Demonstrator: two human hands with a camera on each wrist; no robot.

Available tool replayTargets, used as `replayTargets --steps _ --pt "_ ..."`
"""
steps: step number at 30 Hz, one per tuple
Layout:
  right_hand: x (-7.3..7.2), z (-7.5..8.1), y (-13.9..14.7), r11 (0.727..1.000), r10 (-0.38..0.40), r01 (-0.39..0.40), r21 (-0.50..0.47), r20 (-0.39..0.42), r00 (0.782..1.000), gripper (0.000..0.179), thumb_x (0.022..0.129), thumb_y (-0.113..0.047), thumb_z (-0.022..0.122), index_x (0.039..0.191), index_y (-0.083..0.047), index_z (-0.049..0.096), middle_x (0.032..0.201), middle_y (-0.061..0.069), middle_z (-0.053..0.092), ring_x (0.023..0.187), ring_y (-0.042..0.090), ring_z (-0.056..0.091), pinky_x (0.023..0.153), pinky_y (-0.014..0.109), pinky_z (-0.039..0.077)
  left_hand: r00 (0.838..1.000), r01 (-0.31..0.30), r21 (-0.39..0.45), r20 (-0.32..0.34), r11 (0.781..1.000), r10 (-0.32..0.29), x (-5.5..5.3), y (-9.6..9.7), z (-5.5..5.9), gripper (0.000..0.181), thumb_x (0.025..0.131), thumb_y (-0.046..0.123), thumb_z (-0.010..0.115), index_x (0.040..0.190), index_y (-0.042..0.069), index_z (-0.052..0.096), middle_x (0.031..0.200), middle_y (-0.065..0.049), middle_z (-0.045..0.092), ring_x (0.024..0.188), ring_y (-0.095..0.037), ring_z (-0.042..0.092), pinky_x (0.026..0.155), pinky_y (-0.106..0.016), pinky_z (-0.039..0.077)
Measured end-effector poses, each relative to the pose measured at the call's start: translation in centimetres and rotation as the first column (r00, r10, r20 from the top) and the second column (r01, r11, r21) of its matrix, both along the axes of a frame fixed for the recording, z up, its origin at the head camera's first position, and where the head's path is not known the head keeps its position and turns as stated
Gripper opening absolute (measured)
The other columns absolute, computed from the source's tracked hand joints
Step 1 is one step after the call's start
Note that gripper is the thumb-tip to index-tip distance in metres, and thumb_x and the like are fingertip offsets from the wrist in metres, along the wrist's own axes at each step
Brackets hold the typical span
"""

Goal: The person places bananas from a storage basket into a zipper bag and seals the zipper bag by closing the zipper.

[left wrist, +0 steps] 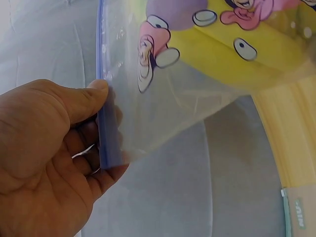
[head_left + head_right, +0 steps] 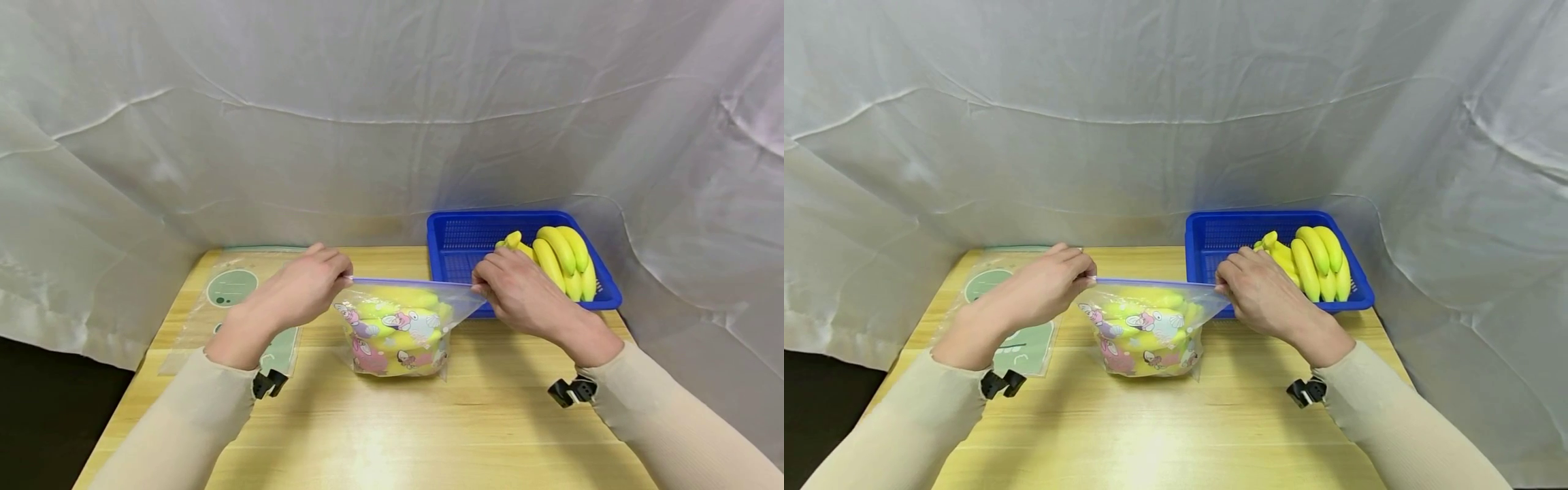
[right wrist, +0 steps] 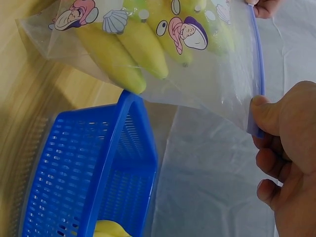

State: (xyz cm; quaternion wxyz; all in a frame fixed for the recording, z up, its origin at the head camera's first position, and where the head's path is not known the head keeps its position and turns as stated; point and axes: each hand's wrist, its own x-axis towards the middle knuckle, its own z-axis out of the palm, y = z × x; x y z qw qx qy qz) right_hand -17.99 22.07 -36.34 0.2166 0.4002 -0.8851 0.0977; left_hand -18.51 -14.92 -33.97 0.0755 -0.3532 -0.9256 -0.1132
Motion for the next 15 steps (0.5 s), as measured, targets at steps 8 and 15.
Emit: replayTargets --steps 8,15 --pt "0.0 -0.1 0.1 1.0 -0.003 0.003 -0.003 -0.001 1.0 0.015 0.094 -0.007 0.075 0.087 -0.01 0.062 0.083 0.001 0.059 0.078 0.021 0.049 0.076 0.039 0.043 1.0 -0.02 0.02 0.002 1.0 0.02 0.0 -1.7 -0.1 0.005 0.104 0.008 0.064 0.1 0.005 0.066 0.097 -0.004 0.064 0.093 -0.024 0.052 0.086 -0.038 0.047" --pt "-0.1 -0.1 0.1 1.0 -0.004 0.004 -0.007 -0.007 1.0 0.016 0.093 -0.007 0.076 0.086 -0.01 0.061 0.083 0.001 0.059 0.077 0.02 0.048 0.075 0.038 0.042 1.0 -0.019 0.033 -0.023 0.999 0.02 0.1 -3.1 -0.3 0.005 0.102 0.005 0.065 0.097 0.006 0.065 0.093 -0.003 0.063 0.088 -0.023 0.052 0.086 -0.04 0.045"
